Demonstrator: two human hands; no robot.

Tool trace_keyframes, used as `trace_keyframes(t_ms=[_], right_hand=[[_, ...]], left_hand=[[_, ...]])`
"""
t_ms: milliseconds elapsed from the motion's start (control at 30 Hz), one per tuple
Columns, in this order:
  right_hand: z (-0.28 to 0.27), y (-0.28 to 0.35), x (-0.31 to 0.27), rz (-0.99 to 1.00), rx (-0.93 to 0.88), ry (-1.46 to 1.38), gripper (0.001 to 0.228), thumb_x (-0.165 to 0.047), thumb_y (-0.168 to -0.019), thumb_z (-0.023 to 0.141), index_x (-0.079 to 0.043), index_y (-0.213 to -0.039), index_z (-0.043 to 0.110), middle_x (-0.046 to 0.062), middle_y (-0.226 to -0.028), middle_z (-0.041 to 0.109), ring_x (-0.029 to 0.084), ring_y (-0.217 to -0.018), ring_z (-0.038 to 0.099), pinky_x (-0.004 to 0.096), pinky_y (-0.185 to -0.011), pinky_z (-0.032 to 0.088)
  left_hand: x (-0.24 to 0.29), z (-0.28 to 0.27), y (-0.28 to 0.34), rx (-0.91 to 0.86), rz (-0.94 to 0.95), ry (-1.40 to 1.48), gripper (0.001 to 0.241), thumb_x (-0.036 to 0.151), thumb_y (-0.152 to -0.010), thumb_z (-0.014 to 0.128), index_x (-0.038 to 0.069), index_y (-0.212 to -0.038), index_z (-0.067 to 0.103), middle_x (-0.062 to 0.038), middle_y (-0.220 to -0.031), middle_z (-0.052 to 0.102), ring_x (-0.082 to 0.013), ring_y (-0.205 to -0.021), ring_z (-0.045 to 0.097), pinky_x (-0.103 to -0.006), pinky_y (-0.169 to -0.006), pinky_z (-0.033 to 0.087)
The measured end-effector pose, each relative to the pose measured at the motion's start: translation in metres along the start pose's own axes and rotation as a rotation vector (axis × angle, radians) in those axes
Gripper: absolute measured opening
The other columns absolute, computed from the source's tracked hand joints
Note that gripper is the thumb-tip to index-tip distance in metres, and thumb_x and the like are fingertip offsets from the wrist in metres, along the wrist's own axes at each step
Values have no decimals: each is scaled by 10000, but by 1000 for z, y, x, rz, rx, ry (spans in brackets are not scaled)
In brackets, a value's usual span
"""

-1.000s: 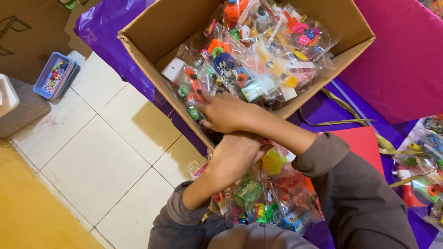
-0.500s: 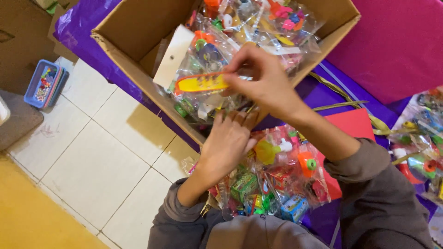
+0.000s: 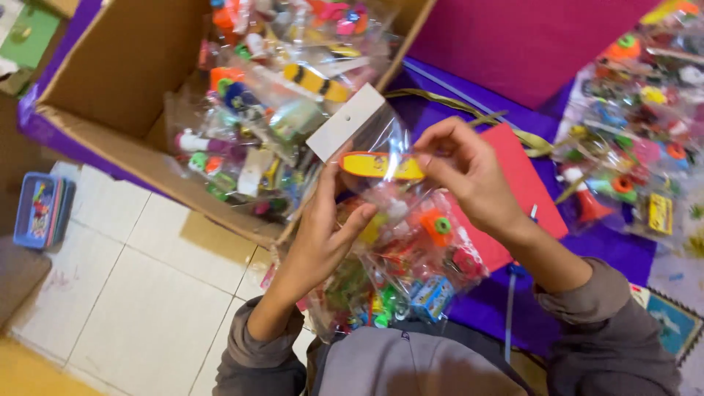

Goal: Selecting small packaged toys from a box and using a hot glue gun to attach them to a red cardstock display sheet.

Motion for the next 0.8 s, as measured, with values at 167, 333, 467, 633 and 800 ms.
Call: trace_keyframes(t_ms=[167,333,467,633,800], right_hand=[[-31,40,-7,140,-169,240,355,-44,-945,631,-106,-1287,562,91,-867,719,168,-810,702,334,-763,625],[-58,77,-37,21,-201,577,395,-9,-918,609,-19,-1311,576,235,-1006,738,392,-948,748,512,-830,606],[-75,124,-71,-88,-91,624,293,-13,-922,625,-20,-1212,673,183,-988,745,344,-928,754,449,-813,616],[-89,210,-94,-504,40,413,135,-14,-743,712,-96,-849,725,34,-715,814,209,-610,831,357,-583,710],[-92,255,-110,-502,60,456,129,-17,-751,715,-103,-846,726,28,-708,786,210,-597,793,350,-571,679]], left_hand=[[-23,47,-23,-62,-138,287,621,131,-1008,608,20,-1546,317,-275,-1498,484,-391,-1355,531,-495,-1066,503],[-67,79,-43,-167,-245,418,507,45,-1018,551,85,-1503,412,-139,-1354,585,-225,-1160,632,-355,-889,617],[-105,95,-47,-197,-406,380,421,49,-983,569,102,-1397,511,-124,-1169,661,-185,-910,683,-306,-723,640],[-121,97,-56,-231,-483,239,289,108,-954,597,99,-1242,618,-84,-950,677,-148,-717,678,-263,-593,611],[-103,110,-67,-332,-502,93,269,305,-986,662,88,-1142,694,-107,-762,671,-173,-602,687,-257,-443,554]])
Point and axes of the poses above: each hand's wrist, its own y-axis away from the middle knuckle, its own z-axis out of the palm, x = y × z, the point moved 2 cm from there along -y, towards the middle knuckle
